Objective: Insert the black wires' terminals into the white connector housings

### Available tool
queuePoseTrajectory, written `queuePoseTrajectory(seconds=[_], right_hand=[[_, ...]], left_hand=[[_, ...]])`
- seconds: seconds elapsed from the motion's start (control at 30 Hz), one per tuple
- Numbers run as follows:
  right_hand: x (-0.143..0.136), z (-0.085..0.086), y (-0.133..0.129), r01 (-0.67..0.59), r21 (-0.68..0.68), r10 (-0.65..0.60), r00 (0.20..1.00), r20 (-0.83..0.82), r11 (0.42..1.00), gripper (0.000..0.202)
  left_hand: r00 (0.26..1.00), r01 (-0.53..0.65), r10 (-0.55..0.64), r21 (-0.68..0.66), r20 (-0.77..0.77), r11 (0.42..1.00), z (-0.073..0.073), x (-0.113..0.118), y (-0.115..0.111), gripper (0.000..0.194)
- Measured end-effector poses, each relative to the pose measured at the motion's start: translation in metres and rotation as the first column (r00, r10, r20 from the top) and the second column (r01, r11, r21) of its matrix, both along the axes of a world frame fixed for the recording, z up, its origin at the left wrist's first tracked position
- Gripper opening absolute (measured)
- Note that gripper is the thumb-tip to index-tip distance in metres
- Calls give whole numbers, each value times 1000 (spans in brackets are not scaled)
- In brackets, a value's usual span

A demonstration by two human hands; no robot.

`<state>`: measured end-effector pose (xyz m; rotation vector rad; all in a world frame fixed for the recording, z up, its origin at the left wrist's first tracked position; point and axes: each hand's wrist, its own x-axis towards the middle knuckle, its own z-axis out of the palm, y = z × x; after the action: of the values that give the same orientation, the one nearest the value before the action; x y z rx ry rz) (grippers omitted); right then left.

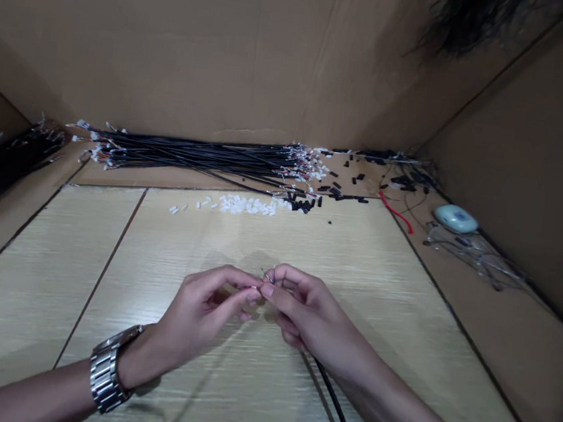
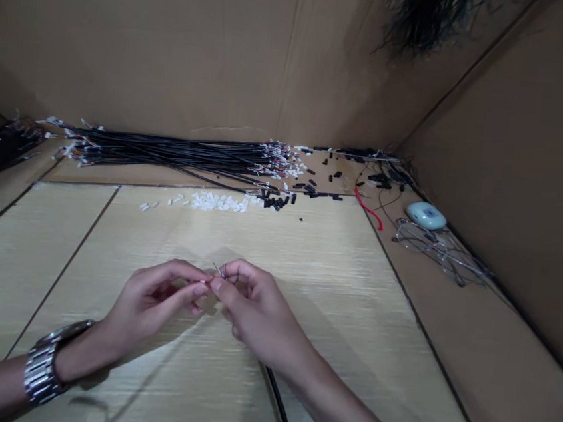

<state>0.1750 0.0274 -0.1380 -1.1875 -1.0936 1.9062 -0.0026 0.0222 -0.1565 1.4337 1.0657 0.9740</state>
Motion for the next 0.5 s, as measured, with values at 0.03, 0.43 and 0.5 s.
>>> queuePoseTrajectory(seconds=[0.03, 0.43, 0.5], right_hand=[[-1, -1, -1, -2, -6, 2, 1000, -28, 1000, 28], [-14, -14, -4, 130, 75, -126, 991, -49, 989, 32], [-15, -13, -4, 148, 70, -146, 989, -34, 986, 32]], left_hand=[[1000, -7, 7, -8, 4, 1000, 0, 0, 0, 11], [994, 2, 25, -244, 108, 970, -2, 2, 11, 16], [994, 20, 6, -239, 107, 971, -2, 2, 11, 16]])
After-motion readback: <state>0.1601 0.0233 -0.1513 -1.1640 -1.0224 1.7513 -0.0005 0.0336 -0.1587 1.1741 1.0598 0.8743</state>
